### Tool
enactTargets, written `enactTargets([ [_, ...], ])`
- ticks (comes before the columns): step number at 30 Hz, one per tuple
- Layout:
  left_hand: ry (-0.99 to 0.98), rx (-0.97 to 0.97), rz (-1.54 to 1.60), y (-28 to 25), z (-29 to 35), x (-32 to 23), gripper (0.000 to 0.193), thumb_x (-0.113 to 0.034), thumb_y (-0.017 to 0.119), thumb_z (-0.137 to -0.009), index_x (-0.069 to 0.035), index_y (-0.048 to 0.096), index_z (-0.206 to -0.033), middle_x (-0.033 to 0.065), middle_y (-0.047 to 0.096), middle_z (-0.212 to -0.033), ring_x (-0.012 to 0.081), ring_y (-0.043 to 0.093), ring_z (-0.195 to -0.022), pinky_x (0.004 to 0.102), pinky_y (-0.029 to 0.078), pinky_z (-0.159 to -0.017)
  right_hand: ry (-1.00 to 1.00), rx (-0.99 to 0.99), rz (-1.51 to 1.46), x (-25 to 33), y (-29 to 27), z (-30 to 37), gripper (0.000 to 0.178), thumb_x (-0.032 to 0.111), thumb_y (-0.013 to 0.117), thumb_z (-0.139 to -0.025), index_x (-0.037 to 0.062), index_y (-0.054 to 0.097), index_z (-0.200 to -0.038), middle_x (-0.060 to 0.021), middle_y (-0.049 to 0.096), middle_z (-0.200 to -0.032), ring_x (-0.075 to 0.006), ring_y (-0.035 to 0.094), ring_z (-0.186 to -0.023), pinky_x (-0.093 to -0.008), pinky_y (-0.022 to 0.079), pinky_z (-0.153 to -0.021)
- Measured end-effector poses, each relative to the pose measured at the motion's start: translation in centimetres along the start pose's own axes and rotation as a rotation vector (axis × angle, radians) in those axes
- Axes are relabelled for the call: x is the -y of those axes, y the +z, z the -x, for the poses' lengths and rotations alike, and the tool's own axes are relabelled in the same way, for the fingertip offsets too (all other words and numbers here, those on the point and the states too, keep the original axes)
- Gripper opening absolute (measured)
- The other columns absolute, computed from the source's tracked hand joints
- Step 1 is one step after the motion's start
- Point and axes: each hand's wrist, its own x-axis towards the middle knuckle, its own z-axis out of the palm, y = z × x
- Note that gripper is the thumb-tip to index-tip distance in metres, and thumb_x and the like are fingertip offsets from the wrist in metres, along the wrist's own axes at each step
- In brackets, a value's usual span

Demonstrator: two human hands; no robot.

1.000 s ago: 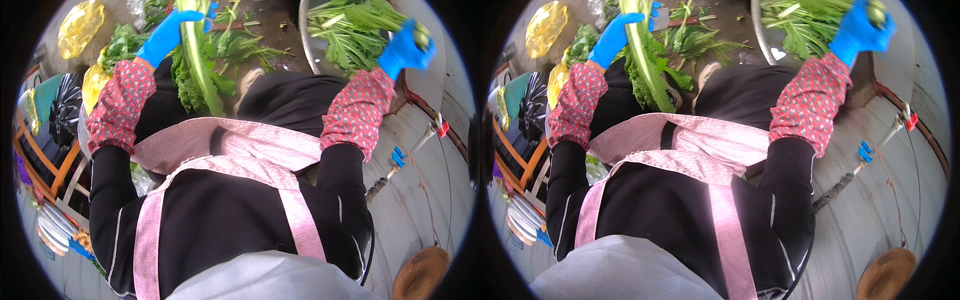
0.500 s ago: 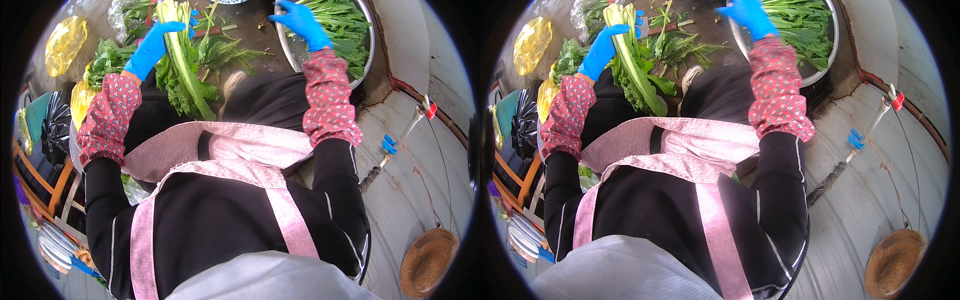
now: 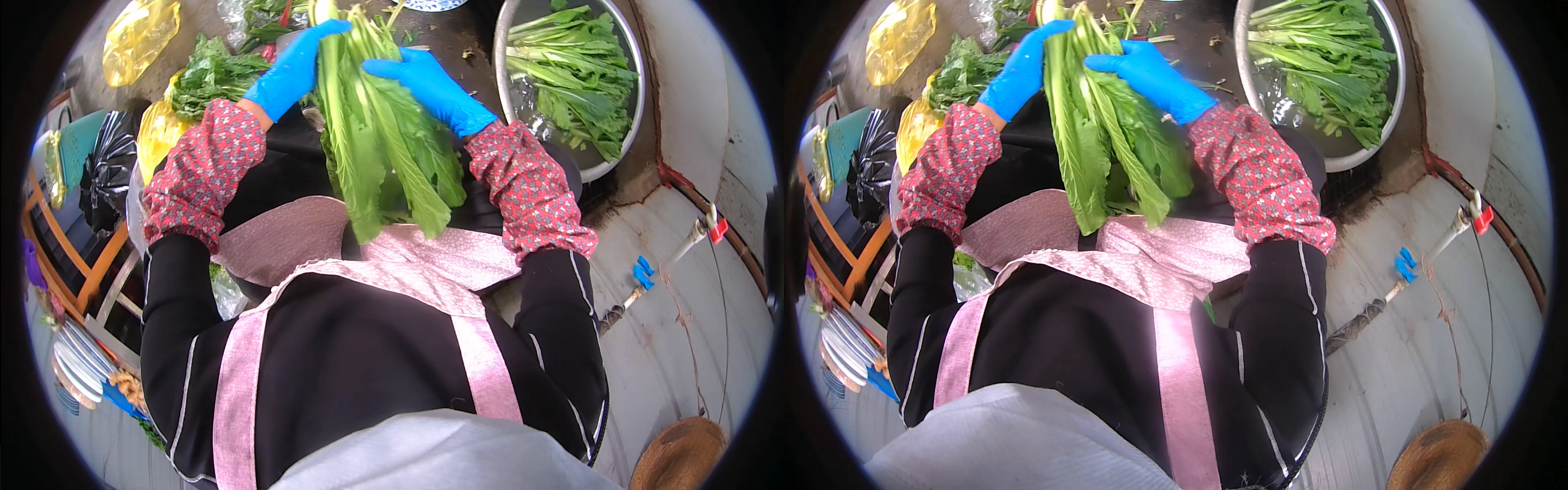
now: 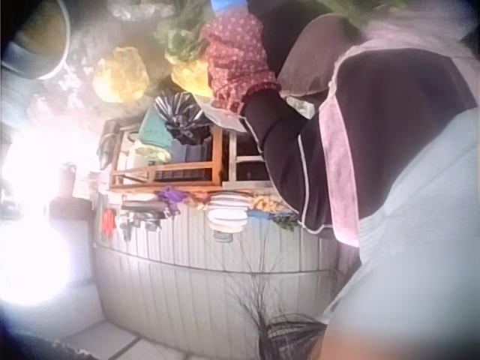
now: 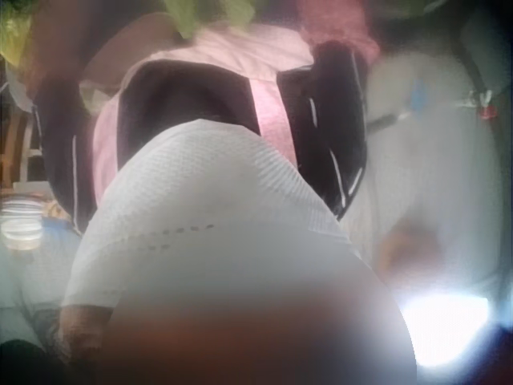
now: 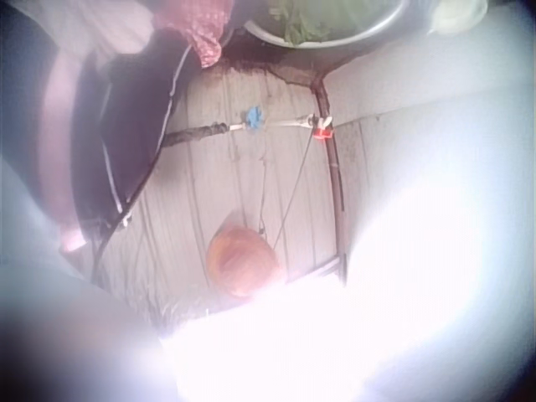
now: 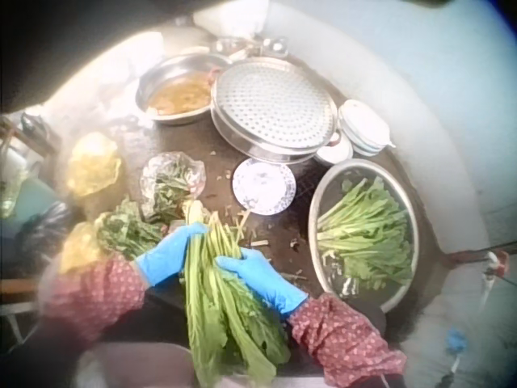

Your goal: The person sits on the floor and uses a knife to trim the ends of leafy green vegetables. They handle the vegetables one at a time, cut the stems, and place the trimmed pieces into a metal bowl.

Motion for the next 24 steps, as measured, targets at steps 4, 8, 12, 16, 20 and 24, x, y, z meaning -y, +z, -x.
enactTargets([
  [4, 0.28, 0.229, -0.35, -1.8, -0.7, 1.8, 0.045, 0.014, 0.05, -0.094, -0.01, 0.069, -0.127, 0.0069, 0.07, -0.107, 0.0164, 0.069, -0.096, 0.0291, 0.057, -0.08, 0.088, -0.069, 0.141, -2.0, -0.9, -0.9, 0.044, 0.038, 0.071, -0.09, 0.0023, 0.074, -0.117, -0.0054, 0.071, -0.096, -0.0137, 0.062, -0.088, -0.0314, 0.049, -0.08],
  [8, 0.284, 0.237, -0.391, -2.4, -0.6, 1.1, 0.034, -0.003, 0.059, -0.095, -0.006, 0.067, -0.128, 0.0087, 0.071, -0.109, 0.0177, 0.071, -0.096, 0.0301, 0.058, -0.082, 0.106, -0.131, 0.064, -3.1, -1.8, -2.1, 0.032, 0.027, 0.067, -0.095, 0.0022, 0.071, -0.115, -0.0027, 0.069, -0.089, -0.0126, 0.063, -0.076, -0.029, 0.052, -0.071],
  [12, 0.146, 0.188, -0.181, -0.6, 0.2, 0.4, 0.041, -0.022, 0.072, -0.094, -0.002, 0.066, -0.128, 0.0097, 0.072, -0.112, 0.017, 0.073, -0.097, 0.0315, 0.06, -0.086, -0.057, -0.15, 0.131, -2.9, -1.4, -1.6, 0.031, 0.033, 0.064, -0.099, 0.0061, 0.071, -0.113, 0.0, 0.066, -0.085, -0.0124, 0.056, -0.067, -0.0282, 0.051, -0.063],
  [16, 0.263, 0.202, -0.316, 0.7, 1.1, -0.3, 0.035, -0.018, 0.073, -0.092, 0.0, 0.071, -0.122, 0.0109, 0.073, -0.112, 0.016, 0.072, -0.101, 0.0306, 0.058, -0.088, -0.015, -0.081, 0.145, -1.9, -1.5, -1.1, 0.034, 0.037, 0.061, -0.101, 0.0078, 0.072, -0.115, 0.0016, 0.066, -0.086, -0.0121, 0.057, -0.071, -0.0331, 0.053, -0.071],
  [20, 0.073, 0.108, -0.201, 1.1, 1.4, -1.0, 0.04, -0.012, 0.066, -0.09, 0.004, 0.064, -0.127, 0.0166, 0.069, -0.121, 0.0261, 0.069, -0.11, 0.0372, 0.056, -0.096, 0.293, -0.006, 0.556, -0.9, -3.5, -1.6, 0.042, 0.037, 0.062, -0.099, 0.0042, 0.069, -0.125, -0.0069, 0.073, -0.111, -0.0148, 0.068, -0.101, -0.0327, 0.055, -0.082],
  [24, 0.131, 0.123, -0.07, 1.3, 1.8, -0.5, 0.037, -0.003, 0.067, -0.088, 0.003, 0.064, -0.124, 0.012, 0.072, -0.106, 0.0231, 0.072, -0.092, 0.0351, 0.061, -0.08, -0.1, -0.106, 0.721, -1.2, -2.9, -1.5, 0.047, 0.036, 0.064, -0.099, 0.0035, 0.067, -0.132, -0.0109, 0.073, -0.117, -0.0152, 0.068, -0.104, -0.0334, 0.054, -0.089],
])
